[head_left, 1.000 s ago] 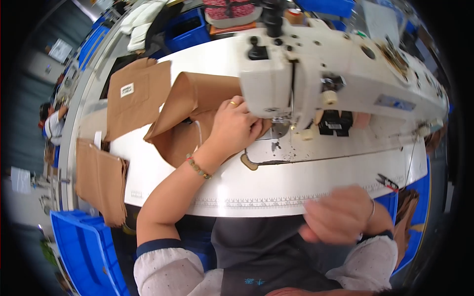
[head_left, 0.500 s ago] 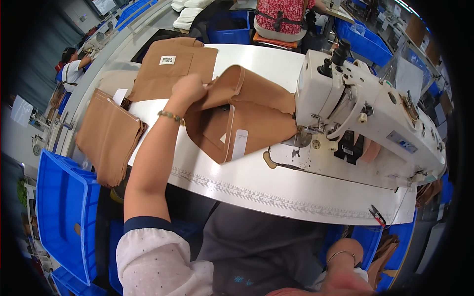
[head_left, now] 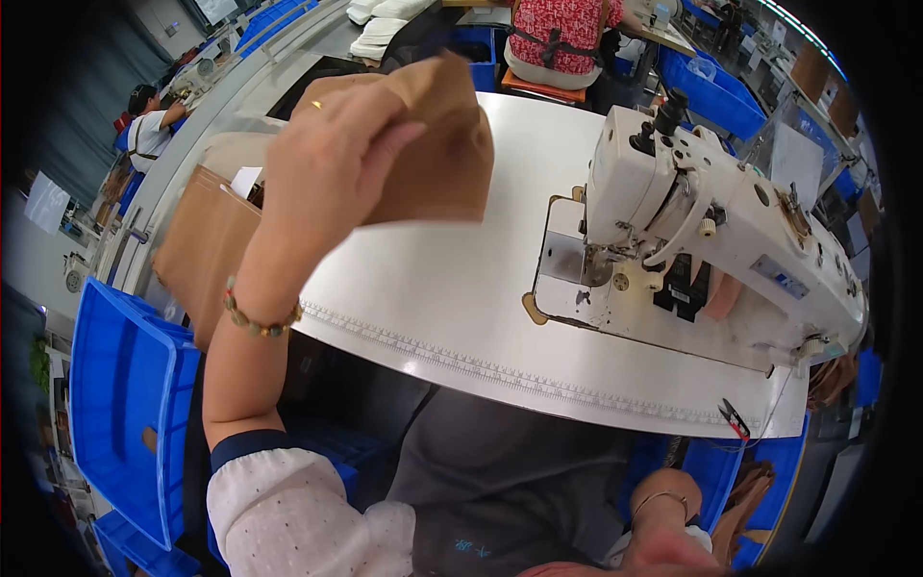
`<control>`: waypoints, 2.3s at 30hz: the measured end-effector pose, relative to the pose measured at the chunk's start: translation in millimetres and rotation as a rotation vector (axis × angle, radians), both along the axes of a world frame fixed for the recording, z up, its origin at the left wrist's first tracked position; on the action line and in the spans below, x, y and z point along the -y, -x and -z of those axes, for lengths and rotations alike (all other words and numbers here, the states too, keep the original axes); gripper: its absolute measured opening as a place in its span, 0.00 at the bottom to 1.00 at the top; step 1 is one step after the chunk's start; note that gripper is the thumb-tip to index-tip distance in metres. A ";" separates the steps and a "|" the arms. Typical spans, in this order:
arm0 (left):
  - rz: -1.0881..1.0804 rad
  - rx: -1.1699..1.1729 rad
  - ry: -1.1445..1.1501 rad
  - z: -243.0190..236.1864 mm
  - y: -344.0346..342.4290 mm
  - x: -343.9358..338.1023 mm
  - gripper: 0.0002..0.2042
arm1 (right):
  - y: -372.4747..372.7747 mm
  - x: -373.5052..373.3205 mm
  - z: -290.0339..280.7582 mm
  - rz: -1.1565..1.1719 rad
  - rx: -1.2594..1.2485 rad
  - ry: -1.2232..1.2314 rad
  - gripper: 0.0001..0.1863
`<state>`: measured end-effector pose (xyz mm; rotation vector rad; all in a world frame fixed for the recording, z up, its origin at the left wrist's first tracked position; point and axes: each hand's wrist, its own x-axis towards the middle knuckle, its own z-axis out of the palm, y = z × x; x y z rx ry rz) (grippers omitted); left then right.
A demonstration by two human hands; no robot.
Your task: Sewing pieces of leather or fabric together using an industrial sewing machine to construct bags.
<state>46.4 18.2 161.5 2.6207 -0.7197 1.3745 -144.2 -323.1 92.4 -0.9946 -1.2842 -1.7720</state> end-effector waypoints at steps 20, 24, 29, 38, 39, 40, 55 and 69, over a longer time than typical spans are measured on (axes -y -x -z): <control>0.326 -0.885 0.273 163.5 -4.3 64.9 0.09 | 10.7 10.5 48.1 -0.025 0.049 -0.008 0.23; 0.362 -1.094 0.687 147.2 13.7 58.2 0.06 | -29.7 37.2 26.7 0.329 -0.925 0.691 0.08; 0.577 -0.941 0.862 126.9 49.6 67.5 0.05 | -103.1 -21.6 71.3 0.227 -1.400 0.512 0.23; 0.349 -0.776 0.775 117.1 54.1 46.3 0.04 | -126.3 -31.9 57.3 -0.219 -1.546 0.523 0.11; 0.357 -0.727 0.629 111.7 51.9 43.8 0.05 | -127.4 -27.7 53.6 -0.254 -1.574 0.604 0.08; 0.361 -0.729 0.625 112.7 51.1 44.4 0.05 | -129.5 -27.7 52.3 -0.251 -1.575 0.597 0.08; 0.399 -0.722 0.685 95.9 58.0 58.6 0.04 | -124.6 -30.1 45.1 -0.359 -1.821 0.407 0.06; 0.497 -1.041 1.089 107.7 60.9 58.4 0.05 | -122.2 -24.0 32.5 -0.184 -1.382 0.732 0.11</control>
